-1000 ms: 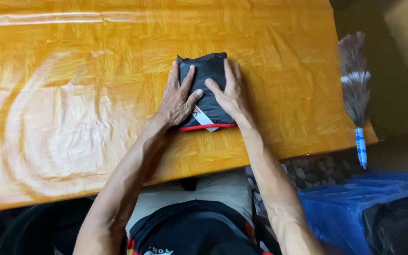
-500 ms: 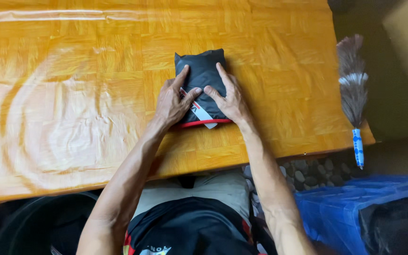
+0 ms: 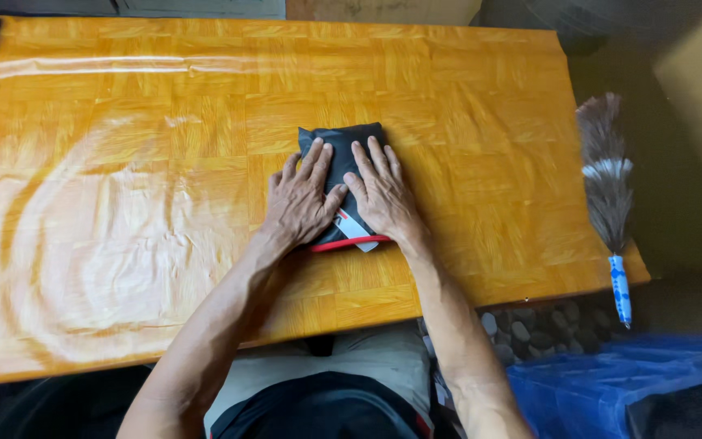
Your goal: The person folds a small black bag with red straps on a wooden table, then places it into a green bucket. They then unfold a large black tarp on the table and use a feather duster to clean its surface repeatedly.
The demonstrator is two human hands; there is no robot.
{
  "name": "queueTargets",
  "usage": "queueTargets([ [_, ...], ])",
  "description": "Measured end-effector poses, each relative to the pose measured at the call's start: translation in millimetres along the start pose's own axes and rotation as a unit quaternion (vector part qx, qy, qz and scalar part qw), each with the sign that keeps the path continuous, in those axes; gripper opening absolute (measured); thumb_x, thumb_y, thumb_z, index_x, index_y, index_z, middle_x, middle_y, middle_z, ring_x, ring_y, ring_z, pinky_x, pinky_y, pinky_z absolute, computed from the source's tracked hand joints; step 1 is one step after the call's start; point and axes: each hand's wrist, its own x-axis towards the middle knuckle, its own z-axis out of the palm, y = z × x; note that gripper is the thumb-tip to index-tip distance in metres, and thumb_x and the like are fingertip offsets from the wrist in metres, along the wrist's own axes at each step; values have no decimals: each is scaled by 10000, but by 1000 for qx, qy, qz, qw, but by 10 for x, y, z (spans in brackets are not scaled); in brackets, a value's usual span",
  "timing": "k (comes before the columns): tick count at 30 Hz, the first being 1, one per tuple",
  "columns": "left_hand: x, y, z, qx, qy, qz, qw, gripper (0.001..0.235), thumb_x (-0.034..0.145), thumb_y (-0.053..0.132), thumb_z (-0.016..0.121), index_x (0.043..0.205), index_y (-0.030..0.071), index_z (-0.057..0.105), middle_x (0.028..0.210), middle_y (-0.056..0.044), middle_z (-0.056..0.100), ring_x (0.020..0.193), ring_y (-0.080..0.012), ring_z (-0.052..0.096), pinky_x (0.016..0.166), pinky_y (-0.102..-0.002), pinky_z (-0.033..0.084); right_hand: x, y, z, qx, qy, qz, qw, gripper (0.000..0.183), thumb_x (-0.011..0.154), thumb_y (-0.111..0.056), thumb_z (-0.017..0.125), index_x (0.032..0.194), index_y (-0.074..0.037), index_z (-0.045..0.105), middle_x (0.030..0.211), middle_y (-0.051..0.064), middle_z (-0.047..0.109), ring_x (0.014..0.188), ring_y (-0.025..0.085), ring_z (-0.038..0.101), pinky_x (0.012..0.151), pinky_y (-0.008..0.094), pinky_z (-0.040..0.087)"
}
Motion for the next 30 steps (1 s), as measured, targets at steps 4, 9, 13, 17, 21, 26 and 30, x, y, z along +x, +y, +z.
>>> queueTargets([
  [4,70,-4,30,-1,1,-10,1000,777,1006,639,341,1633,183,287,1685,-64,284,1404,-369,423,1073,-554,368,52,-24,-84,23,-24,20,999,639,1109,-520,276,1648,-177,265,1683,221,205,1523,508,187,1228,617,225],
  [9,-73,31,127,-92,86,-21,992,746,1008,565,502,1637,209,316,1689,-147,239,1288,-438,527,981,-555,461,-59,-98,-156,138,-9,110,984,709,1029,-608,468,1642,-314,271,1682,270,149,1513,519,229,1233,599,261],
  [13,-152,63,174,-279,149,-102,943,948,933,538,716,1632,90,257,1441,-341,474,1291,-550,529,1036,-609,458,-146,-82,-235,168,-5,165,972,859,919,-730,583,1634,-357,291,1672,283,178,1523,486,250,1234,572,265],
  [17,-244,235,-155,-542,147,-139,816,934,933,461,737,1617,52,250,1364,-315,587,1204,-429,632,960,-504,547,-225,-301,-445,370,-1,174,912,869,919,-832,379,1629,-336,298,1702,238,116,1556,426,141,1269,525,146],
  [21,-248,391,-534,-540,56,109,833,582,1101,448,423,1561,93,445,1463,-256,568,1338,-401,555,1149,-628,361,-364,-858,-846,754,32,198,625,1158,812,-871,402,1610,-39,287,1603,302,350,1451,418,422,1177,526,399],
  [26,-75,182,31,-269,-15,163,949,484,1052,382,546,1527,301,507,1577,-70,483,1476,-460,329,1136,-731,285,-332,-69,-377,607,141,242,744,902,908,-549,640,1587,-29,351,1584,313,337,1492,393,359,1242,504,281],
  [30,54,109,370,-133,67,219,964,487,1021,472,577,1487,331,560,1536,-56,511,1458,-454,369,1208,-632,284,-383,558,-219,465,176,187,847,757,1037,-353,655,1608,-18,289,1574,434,257,1499,501,264,1238,558,275],
])
